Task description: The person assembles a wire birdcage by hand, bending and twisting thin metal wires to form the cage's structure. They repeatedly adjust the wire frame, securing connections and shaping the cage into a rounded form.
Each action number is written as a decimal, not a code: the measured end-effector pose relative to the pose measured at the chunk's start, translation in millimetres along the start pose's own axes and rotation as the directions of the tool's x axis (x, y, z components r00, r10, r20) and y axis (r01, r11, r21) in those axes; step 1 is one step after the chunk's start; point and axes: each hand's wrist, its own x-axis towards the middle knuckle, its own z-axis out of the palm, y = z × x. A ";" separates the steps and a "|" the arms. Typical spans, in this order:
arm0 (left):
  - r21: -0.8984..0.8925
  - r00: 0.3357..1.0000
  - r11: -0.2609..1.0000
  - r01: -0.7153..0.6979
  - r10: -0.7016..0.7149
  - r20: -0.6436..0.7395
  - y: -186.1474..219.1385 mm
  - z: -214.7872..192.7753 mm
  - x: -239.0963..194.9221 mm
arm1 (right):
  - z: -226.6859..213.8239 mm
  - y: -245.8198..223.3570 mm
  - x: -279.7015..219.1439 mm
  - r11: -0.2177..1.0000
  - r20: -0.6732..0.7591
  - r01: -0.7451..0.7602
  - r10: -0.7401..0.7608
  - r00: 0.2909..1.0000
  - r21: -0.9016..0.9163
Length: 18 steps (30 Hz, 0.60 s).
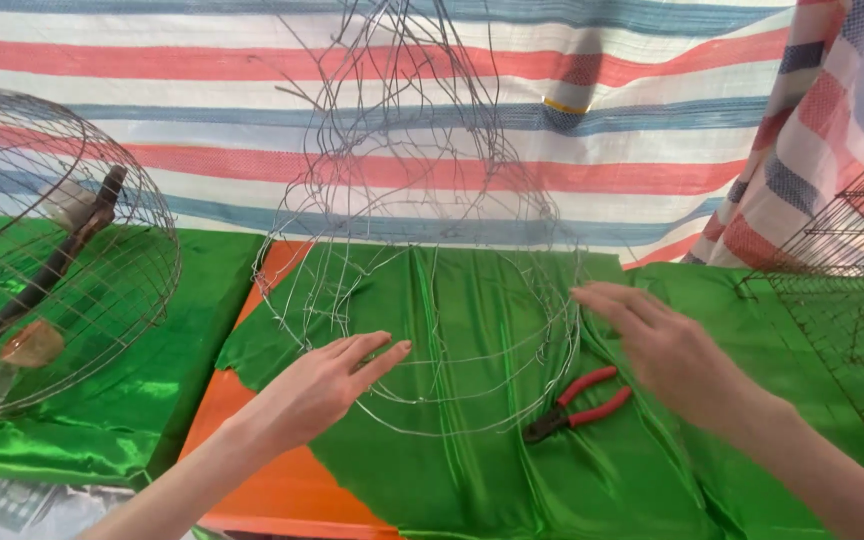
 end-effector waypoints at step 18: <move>-0.469 0.474 0.855 0.223 -0.515 -0.714 -29.5 -45.9 -10.3 | 69.7 29.1 17.7 0.900 0.017 0.145 -0.151 0.988 -0.410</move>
